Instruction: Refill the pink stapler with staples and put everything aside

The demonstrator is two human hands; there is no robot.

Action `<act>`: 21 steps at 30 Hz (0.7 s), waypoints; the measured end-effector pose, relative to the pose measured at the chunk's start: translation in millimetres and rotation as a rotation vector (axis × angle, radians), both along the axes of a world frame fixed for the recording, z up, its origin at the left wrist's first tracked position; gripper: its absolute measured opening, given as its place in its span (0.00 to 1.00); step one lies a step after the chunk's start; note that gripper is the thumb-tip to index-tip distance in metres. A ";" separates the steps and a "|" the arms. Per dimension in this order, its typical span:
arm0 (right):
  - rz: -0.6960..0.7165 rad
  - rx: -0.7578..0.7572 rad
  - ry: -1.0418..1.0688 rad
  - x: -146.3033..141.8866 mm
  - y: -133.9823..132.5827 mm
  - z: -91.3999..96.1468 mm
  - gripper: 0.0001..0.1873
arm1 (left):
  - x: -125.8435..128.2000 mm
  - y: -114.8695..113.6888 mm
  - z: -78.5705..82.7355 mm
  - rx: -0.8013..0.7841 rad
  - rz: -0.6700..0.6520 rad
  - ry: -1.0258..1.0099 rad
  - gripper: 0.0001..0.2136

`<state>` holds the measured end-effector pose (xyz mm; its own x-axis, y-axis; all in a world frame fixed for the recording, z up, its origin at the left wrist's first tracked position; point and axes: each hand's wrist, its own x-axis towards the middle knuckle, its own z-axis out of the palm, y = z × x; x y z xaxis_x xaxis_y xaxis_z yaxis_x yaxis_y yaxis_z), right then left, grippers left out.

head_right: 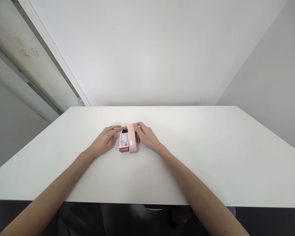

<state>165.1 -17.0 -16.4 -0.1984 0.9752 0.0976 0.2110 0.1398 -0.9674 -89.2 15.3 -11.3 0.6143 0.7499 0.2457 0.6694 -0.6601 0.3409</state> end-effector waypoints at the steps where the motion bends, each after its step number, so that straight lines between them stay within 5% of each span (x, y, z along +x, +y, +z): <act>1: 0.000 -0.001 0.000 0.2 0.0 0.1 0.26 | 0.2 -0.4 0.3 -0.003 -0.009 -0.011 0.36; 9: -0.008 0.012 0.003 -0.4 0.7 -3.9 0.25 | -0.6 -4.0 0.1 -0.021 -0.040 -0.017 0.39; 12: -0.127 0.090 -0.012 -0.6 1.9 -6.0 0.23 | -2.5 -4.3 -2.4 -0.011 0.069 -0.072 0.36; 16: -0.310 0.391 -0.133 0.4 5.5 9.2 0.16 | -6.3 0.5 -7.6 0.023 0.327 -0.239 0.31; 18: -0.216 0.505 -0.232 -0.6 7.7 26.5 0.14 | -8.3 3.9 -10.0 0.025 0.449 -0.334 0.28; 21: 0.112 0.541 -0.492 -7.7 10.4 55.9 0.17 | -10.2 7.1 -12.6 0.038 0.547 -0.408 0.26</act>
<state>157.4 -6.6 39.5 -0.4388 0.7874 0.4329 0.5594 0.6164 -0.5542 -99.4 22.5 -23.8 0.0023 0.9122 0.4098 0.7330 -0.2803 0.6198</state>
